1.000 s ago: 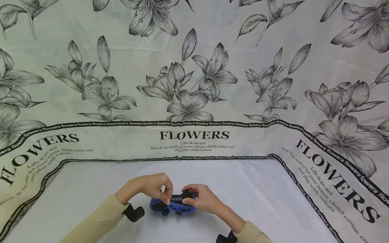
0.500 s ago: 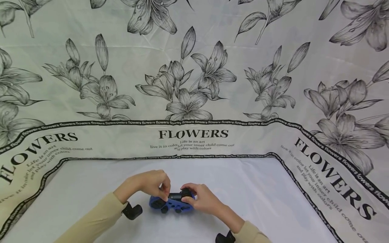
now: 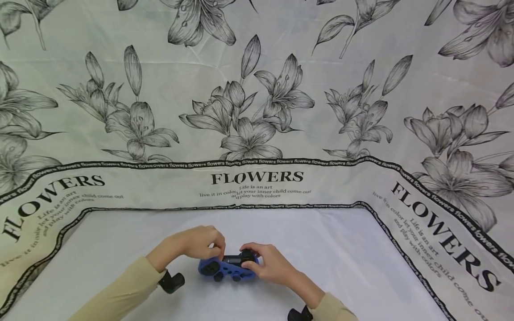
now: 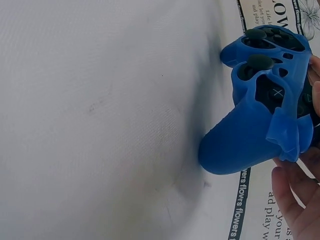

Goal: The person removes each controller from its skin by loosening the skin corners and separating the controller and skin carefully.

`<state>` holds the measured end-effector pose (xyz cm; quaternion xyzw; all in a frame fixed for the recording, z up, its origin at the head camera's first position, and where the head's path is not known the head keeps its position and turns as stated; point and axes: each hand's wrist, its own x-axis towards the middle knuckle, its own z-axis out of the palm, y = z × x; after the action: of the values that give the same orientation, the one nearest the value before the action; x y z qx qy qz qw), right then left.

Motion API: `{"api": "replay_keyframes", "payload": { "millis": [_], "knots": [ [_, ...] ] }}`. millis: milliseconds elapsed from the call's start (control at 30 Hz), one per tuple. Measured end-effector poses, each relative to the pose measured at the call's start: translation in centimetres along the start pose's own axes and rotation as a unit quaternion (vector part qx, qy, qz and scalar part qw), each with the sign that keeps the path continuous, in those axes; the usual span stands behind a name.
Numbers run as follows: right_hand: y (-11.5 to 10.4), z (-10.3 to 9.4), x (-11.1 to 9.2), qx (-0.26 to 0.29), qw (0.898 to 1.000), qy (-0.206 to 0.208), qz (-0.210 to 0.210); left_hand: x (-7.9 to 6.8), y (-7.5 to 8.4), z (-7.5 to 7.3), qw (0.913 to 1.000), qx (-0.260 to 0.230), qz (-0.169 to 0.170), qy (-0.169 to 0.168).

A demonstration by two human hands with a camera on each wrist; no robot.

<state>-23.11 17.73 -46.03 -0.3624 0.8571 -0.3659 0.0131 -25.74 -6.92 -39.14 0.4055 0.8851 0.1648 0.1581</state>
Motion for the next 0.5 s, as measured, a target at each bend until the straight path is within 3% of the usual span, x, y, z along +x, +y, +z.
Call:
{"api": "replay_keyframes", "payload": {
  "millis": [300,500],
  "knots": [
    [0.06,-0.04,0.1,-0.004,1.0,-0.005,-0.013,-0.36,-0.07,-0.18,0.9999,-0.008,-0.011,0.006],
    [0.14,-0.1,0.16,-0.01,1.0,-0.005,-0.014,-0.61,-0.41,-0.27,0.9998,0.016,-0.004,0.015]
  ]
}}
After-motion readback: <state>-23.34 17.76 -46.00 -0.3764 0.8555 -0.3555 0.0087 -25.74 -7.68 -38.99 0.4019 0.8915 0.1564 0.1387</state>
